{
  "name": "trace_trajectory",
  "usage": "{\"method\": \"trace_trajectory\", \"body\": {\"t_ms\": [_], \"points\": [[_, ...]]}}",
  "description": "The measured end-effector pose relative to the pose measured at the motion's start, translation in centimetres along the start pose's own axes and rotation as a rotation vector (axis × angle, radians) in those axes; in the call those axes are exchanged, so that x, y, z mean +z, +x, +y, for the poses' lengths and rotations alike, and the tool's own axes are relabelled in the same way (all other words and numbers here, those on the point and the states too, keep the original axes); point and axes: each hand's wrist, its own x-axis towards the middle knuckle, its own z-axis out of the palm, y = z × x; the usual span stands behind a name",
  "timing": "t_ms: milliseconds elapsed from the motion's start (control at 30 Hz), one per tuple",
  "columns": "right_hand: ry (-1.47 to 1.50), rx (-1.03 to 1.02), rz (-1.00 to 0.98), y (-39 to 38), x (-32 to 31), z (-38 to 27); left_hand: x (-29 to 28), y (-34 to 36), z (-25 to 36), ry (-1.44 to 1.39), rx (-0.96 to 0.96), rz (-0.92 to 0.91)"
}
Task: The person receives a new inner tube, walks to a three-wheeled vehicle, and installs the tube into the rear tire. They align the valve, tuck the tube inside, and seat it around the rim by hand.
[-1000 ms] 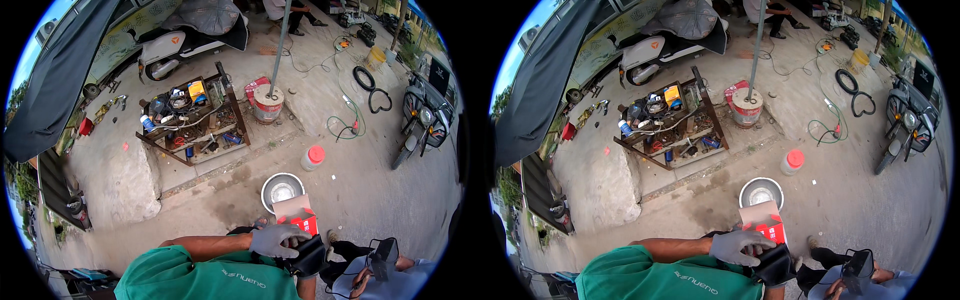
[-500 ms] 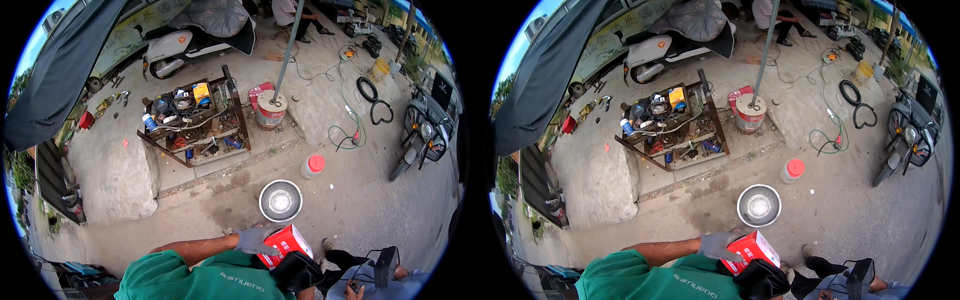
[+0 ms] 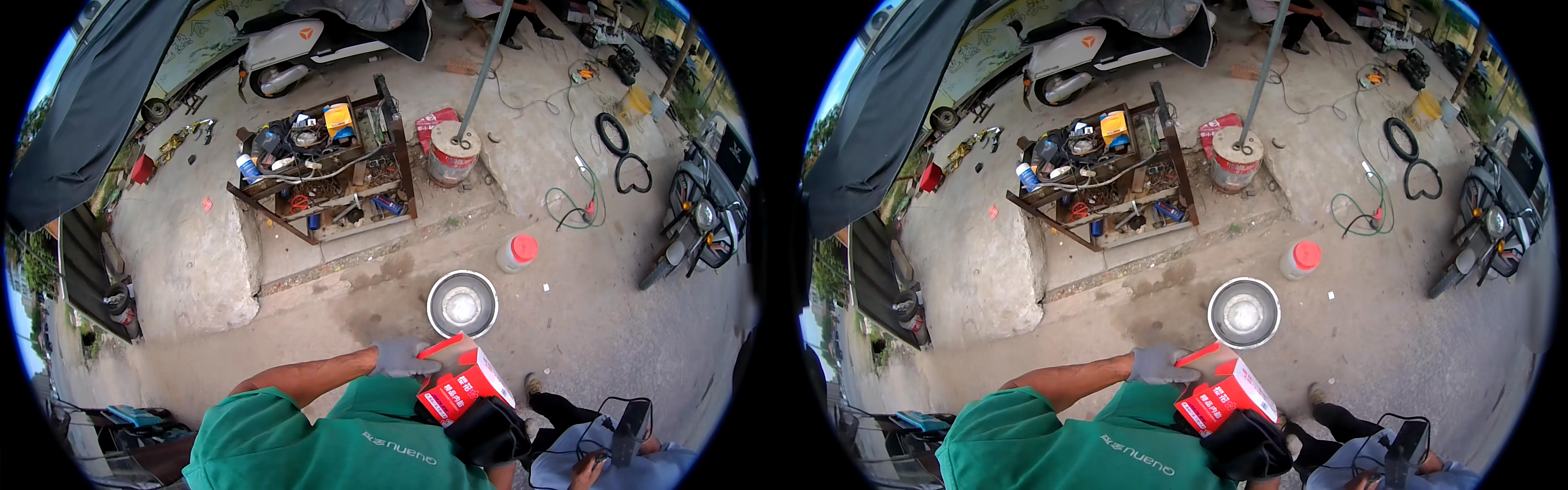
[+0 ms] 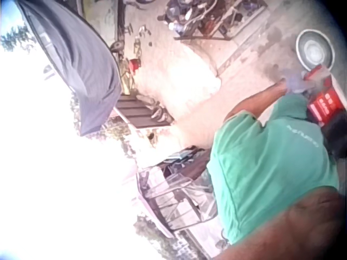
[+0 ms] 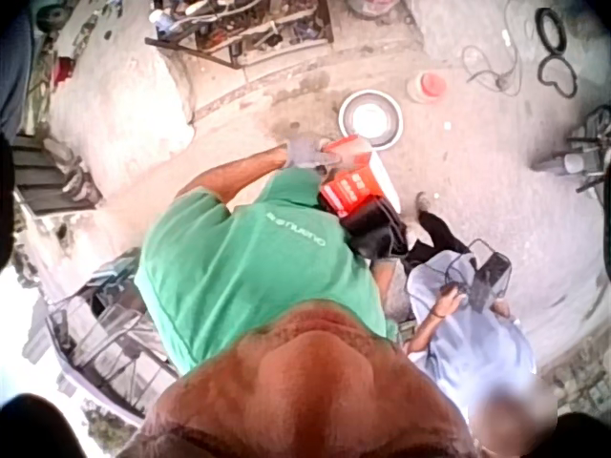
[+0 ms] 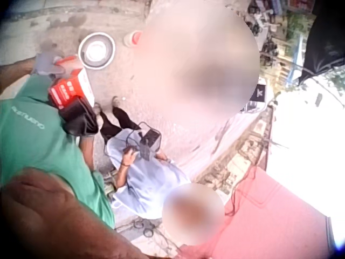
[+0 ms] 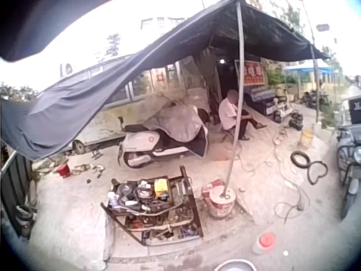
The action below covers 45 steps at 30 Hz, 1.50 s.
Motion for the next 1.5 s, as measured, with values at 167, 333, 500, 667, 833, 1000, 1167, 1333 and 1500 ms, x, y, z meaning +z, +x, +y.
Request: {"method": "trace_trajectory", "body": {"t_ms": [167, 333, 500, 667, 833, 1000, 1167, 1333, 1500], "points": [[-0.015, -0.052, 0.039, -1.8, -1.7, -4.4, -2.1, -1.2, -1.3, -0.117, -0.043, 0.078], [0.057, -0.251, 0.247, -9.5, -8.9, -13.2, -5.9, -0.1, -4.2, -0.198, -0.091, 0.198], [0.03, -0.296, 0.379, -11.3, -10.7, -16.1, -11.3, -1.9, -8.7, -0.341, -0.131, 0.557], [0.055, -0.271, 0.317, -9.3, -7.9, -11.1, -14.7, -0.7, -12.7, -0.488, -0.132, 1.048], [0.103, -0.157, 0.024, -4.1, -0.5, -1.6, -14.5, 0.1, -15.9, -0.141, -0.06, 0.959], [0.235, -0.023, -0.542, 1.5, 8.7, 6.7, -2.8, 1.5, -0.5, -0.51, 0.142, 0.052], [-0.228, -0.208, -0.213, 2.0, 12.8, 7.3, 4.6, 5.2, 1.9, -0.931, 0.186, -0.105], [-0.296, -0.1, -0.143, 1.5, 9.9, 7.7, 2.5, 5.4, 4.1, -0.69, 0.169, -0.113], [-0.164, -0.02, -0.255, 1.1, 8.0, 9.0, 3.3, 6.1, 6.9, -0.465, 0.349, -0.083]]}}
